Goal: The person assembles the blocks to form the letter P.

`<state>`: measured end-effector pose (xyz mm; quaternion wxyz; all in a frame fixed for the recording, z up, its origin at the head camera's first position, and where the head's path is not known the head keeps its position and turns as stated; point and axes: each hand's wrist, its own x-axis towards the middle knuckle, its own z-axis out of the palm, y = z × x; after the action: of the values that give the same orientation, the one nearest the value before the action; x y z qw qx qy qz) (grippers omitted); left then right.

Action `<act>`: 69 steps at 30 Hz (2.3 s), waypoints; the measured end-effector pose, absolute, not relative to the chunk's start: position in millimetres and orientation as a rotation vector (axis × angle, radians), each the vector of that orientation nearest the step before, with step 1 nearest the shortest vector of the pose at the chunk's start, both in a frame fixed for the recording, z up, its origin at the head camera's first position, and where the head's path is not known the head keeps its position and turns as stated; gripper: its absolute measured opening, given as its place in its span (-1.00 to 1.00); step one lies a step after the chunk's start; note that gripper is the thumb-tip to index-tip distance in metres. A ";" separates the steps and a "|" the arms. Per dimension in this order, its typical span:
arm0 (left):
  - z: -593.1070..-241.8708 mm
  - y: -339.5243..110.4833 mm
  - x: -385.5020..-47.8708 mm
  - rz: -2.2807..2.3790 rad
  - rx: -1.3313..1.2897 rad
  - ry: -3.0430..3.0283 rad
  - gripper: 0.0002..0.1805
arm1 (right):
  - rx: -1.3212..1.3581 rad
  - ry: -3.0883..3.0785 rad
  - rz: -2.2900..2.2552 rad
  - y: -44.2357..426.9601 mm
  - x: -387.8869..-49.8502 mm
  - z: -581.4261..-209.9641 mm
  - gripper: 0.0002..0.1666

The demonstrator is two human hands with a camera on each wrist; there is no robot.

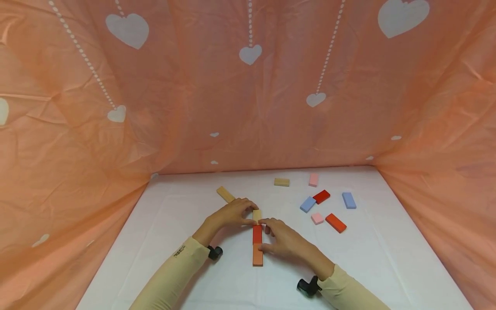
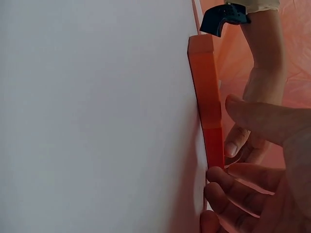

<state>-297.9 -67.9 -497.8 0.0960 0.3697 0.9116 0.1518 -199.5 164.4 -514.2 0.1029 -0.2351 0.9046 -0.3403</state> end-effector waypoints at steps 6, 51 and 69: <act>-498.1 -68.1 -297.0 0.443 1.082 2.708 -0.44 | -0.692 2.696 -0.972 162.8 -201.5 -514.1 -0.09; -510.7 -132.4 -325.9 0.700 0.348 3.096 -0.06 | -0.780 2.684 -0.950 163.3 -202.1 -513.1 -0.08; -506.8 -132.2 -324.6 0.645 0.277 3.078 -0.06 | -0.748 2.691 -0.943 162.4 -202.2 -515.3 -0.08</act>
<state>-324.6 -132.2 -506.8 -0.0076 0.0876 0.9750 0.2042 -202.2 162.4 -515.3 0.0966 -0.2527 0.9085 -0.3185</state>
